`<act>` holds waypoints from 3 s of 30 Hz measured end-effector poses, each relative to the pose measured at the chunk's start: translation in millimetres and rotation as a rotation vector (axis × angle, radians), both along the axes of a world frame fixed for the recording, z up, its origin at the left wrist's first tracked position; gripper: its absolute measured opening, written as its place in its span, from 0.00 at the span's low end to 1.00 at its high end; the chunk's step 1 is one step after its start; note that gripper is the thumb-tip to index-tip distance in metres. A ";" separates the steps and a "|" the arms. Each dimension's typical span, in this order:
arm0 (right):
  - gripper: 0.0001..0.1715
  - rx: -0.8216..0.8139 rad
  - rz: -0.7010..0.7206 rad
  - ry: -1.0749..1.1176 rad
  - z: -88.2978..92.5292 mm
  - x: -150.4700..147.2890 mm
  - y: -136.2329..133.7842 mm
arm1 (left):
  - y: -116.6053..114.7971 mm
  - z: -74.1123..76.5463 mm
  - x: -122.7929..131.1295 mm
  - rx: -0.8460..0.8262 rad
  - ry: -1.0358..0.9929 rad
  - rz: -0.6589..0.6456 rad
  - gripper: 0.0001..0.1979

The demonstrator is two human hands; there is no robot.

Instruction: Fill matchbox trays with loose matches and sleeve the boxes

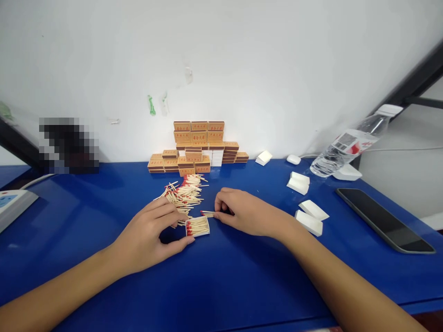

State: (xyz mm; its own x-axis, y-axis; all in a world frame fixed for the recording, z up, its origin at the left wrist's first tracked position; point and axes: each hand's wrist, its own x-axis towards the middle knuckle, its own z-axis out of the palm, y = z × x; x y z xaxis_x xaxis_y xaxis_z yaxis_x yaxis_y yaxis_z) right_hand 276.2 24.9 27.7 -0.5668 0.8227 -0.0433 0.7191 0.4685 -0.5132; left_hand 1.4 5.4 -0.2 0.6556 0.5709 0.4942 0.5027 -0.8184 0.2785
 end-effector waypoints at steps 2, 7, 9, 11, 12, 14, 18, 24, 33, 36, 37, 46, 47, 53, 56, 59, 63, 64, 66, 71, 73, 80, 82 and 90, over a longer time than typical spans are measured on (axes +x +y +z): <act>0.10 0.018 0.001 0.006 -0.3 -0.9 -0.7 | 0.1 -0.1 -0.1 -0.004 0.007 0.004 0.11; 0.12 0.025 0.039 0.024 -4.0 -8.6 -0.9 | -0.2 -1.1 -0.1 0.003 0.005 0.016 0.12; 0.13 0.019 0.036 -0.023 -4.7 -10.2 -2.0 | -0.1 -1.3 0.0 0.010 0.000 0.013 0.12; 0.14 0.012 0.027 -0.070 -4.5 -9.8 -3.9 | -0.1 -1.3 0.0 0.012 0.001 0.010 0.12; 0.15 0.011 0.021 -0.084 -4.0 -9.0 -5.0 | -0.2 -1.2 -0.2 0.011 0.005 0.008 0.11; 0.16 0.011 0.008 -0.100 -1.7 -6.6 -7.1 | -0.6 -1.0 -0.6 0.011 0.016 0.006 0.11; 0.17 0.006 -0.016 -0.073 9.0 -5.8 -11.3 | -1.1 -0.7 -0.7 0.013 0.017 0.012 0.12; 0.11 0.139 0.063 -0.085 10.9 -27.9 -26.4 | 0.1 0.7 1.0 0.035 0.008 0.006 0.11; 0.04 0.292 0.108 -0.091 0.0 -31.8 -24.8 | -1.6 0.2 0.0 0.041 0.029 0.006 0.10; 0.05 0.245 0.099 -0.070 1.6 -27.7 -22.8 | -2.4 0.7 0.1 0.042 0.027 0.013 0.10; 0.06 0.230 0.100 -0.062 1.8 -27.3 -23.1 | -2.6 0.8 0.2 0.041 0.025 0.015 0.10; 0.08 0.125 0.104 -0.020 4.0 -30.8 -26.8 | -3.2 2.5 1.6 0.026 0.015 0.005 0.10; 0.08 0.126 0.101 -0.028 3.6 -30.7 -26.2 | -3.2 2.5 1.4 0.025 0.016 0.002 0.10; 0.09 0.104 0.104 -0.058 4.0 -24.4 -23.9 | -2.9 0.3 0.2 0.029 0.026 0.014 0.11; 0.10 0.067 0.113 -0.066 6.9 -22.1 -24.7 | -2.8 -0.3 0.1 0.022 0.026 0.011 0.11; 0.11 0.072 0.107 -0.063 8.0 -22.8 -24.7 | -2.7 0.0 0.0 0.009 0.027 0.011 0.12; 0.09 0.105 0.089 -0.040 4.3 -26.1 -23.1 | -2.6 0.7 0.3 0.014 0.025 0.007 0.12; 0.09 0.111 0.087 -0.038 3.0 -26.9 -23.0 | -2.8 0.9 0.5 0.015 0.024 0.006 0.12; 0.08 0.125 0.085 -0.038 1.3 -27.9 -23.4 | -3.2 1.1 0.9 0.023 0.019 0.003 0.11; 0.04 0.159 0.051 -0.031 6.2 -24.8 -25.2 | -3.5 1.1 0.4 0.026 0.015 0.007 0.11; 0.04 0.151 0.040 -0.038 9.1 -22.1 -25.5 | -3.3 0.8 -0.2 0.016 0.018 0.010 0.11; 0.08 0.108 0.072 -0.065 8.7 -20.3 -25.9 | -3.4 0.6 0.1 0.018 0.020 0.007 0.11; 0.09 0.097 0.096 -0.073 7.8 -21.0 -26.0 | -3.1 0.7 0.3 0.021 0.020 0.010 0.11; 0.06 0.119 0.075 0.035 2.1 -24.1 -24.3 | -2.5 -0.3 -0.3 0.000 0.034 0.006 0.12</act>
